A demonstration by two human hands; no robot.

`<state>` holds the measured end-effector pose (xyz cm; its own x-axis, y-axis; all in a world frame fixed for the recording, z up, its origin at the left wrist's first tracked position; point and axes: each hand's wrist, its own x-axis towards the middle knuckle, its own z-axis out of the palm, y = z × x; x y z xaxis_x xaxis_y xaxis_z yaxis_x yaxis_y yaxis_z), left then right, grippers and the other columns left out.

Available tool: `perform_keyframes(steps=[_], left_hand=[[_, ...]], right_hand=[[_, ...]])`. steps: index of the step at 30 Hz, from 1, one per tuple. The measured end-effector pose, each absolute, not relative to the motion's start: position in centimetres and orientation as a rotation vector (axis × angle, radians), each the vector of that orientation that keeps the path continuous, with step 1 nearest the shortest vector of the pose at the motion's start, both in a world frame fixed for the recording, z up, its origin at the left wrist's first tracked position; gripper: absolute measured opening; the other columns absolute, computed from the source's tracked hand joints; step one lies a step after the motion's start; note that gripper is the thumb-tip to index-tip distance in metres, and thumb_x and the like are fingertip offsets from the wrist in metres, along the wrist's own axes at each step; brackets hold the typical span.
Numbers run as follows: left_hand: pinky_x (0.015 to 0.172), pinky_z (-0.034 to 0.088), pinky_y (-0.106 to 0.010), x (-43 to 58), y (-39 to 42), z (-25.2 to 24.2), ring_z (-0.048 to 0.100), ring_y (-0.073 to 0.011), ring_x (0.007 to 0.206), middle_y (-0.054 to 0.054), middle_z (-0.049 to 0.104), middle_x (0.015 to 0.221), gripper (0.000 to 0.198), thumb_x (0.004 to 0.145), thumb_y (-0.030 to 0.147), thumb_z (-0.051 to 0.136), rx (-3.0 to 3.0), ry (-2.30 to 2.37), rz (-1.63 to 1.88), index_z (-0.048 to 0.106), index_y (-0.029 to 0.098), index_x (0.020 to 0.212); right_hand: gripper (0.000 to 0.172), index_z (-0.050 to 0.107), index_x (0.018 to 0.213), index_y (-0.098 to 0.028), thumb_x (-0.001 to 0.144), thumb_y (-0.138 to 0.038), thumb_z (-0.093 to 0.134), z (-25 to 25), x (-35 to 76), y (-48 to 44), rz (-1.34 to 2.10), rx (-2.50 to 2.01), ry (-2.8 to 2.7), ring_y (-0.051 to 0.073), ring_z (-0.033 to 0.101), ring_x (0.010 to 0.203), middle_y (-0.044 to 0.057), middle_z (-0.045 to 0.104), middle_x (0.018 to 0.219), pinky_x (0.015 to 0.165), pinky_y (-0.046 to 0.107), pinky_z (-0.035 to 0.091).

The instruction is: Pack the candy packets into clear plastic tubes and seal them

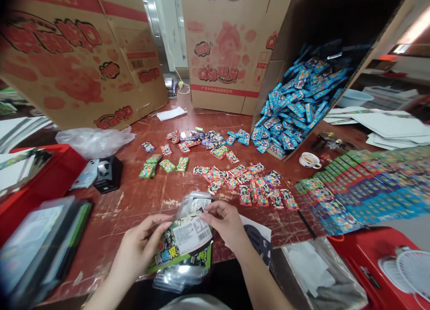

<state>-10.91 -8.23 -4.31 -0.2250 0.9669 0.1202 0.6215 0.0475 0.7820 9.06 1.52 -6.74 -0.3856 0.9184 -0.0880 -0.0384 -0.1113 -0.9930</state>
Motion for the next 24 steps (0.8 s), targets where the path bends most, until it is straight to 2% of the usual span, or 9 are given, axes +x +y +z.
perform_keyframes(steps=[5, 10, 15, 17, 19, 21, 24], left_hand=[[0.068, 0.054, -0.027, -10.7, -8.1, -4.1, 0.071, -0.0184, 0.077, -0.002, 0.075, 0.092, 0.019, 0.088, 0.033, 0.052, 1.881, 2.049, 1.035, 0.065, 0.024, 0.099], [0.068, 0.053, -0.026, -10.0, -7.5, -3.1, 0.069, -0.0160, 0.077, -0.002, 0.074, 0.090, 0.022, 0.091, 0.025, 0.046, 2.251, 1.912, 1.017, 0.063, 0.023, 0.106], [0.072, 0.050, -0.037, -8.6, -6.7, -2.2, 0.065, -0.0242, 0.090, -0.010, 0.069, 0.109, 0.037, 0.089, 0.036, 0.050, 2.612, 1.857, 0.771, 0.056, 0.019, 0.121], [0.072, 0.050, -0.038, -8.2, -6.4, -2.2, 0.065, -0.0240, 0.087, -0.010, 0.070, 0.104, 0.037, 0.089, 0.036, 0.051, 2.646, 1.828, 0.723, 0.056, 0.016, 0.119], [0.066, 0.049, -0.034, -8.1, -6.3, -2.5, 0.066, -0.0217, 0.077, -0.009, 0.072, 0.092, 0.029, 0.091, 0.028, 0.047, 2.651, 1.820, 0.695, 0.058, 0.014, 0.114], [0.060, 0.049, -0.031, -8.3, -6.2, -2.7, 0.066, -0.0202, 0.071, -0.007, 0.072, 0.084, 0.024, 0.091, 0.022, 0.045, 2.648, 1.795, 0.682, 0.060, 0.014, 0.109], [0.058, 0.048, -0.029, -8.8, -6.1, -2.7, 0.067, -0.0189, 0.067, -0.005, 0.073, 0.078, 0.019, 0.089, 0.017, 0.047, 2.624, 1.781, 0.670, 0.061, 0.016, 0.102]], right_hand=[[0.024, 0.064, 0.084, -0.018, 0.067, -0.032, 0.075, -5.8, 8.8, 0.9, 1.602, -0.962, -1.423, 0.018, 0.065, 0.074, 0.003, 0.071, 0.079, 0.071, 0.029, 0.050], [0.022, 0.070, 0.078, -0.015, 0.072, -0.037, 0.071, -5.4, 8.6, 0.4, 1.762, -0.920, -1.540, 0.016, 0.062, 0.063, 0.001, 0.070, 0.071, 0.062, 0.027, 0.049], [0.024, 0.073, 0.082, -0.016, 0.073, -0.039, 0.071, -5.3, 8.3, -0.3, 1.804, -0.862, -1.415, 0.018, 0.064, 0.067, 0.002, 0.072, 0.074, 0.066, 0.029, 0.051], [0.024, 0.073, 0.087, -0.017, 0.077, -0.037, 0.067, -5.4, 8.1, -0.7, 1.773, -0.809, -1.444, 0.019, 0.066, 0.075, 0.003, 0.073, 0.081, 0.074, 0.031, 0.051], [0.022, 0.072, 0.091, -0.018, 0.083, -0.036, 0.061, -5.4, 8.2, -1.1, 1.704, -0.767, -1.554, 0.021, 0.066, 0.083, 0.004, 0.073, 0.087, 0.081, 0.034, 0.051], [0.021, 0.071, 0.091, -0.019, 0.087, -0.032, 0.056, -5.1, 8.7, -1.4, 1.562, -0.764, -1.706, 0.021, 0.066, 0.085, 0.005, 0.072, 0.089, 0.082, 0.034, 0.051], [0.012, 0.068, 0.089, -0.021, 0.085, -0.027, 0.058, -4.0, 9.8, -1.5, 0.937, -0.859, -1.819, 0.022, 0.063, 0.087, 0.006, 0.070, 0.091, 0.081, 0.036, 0.049]])
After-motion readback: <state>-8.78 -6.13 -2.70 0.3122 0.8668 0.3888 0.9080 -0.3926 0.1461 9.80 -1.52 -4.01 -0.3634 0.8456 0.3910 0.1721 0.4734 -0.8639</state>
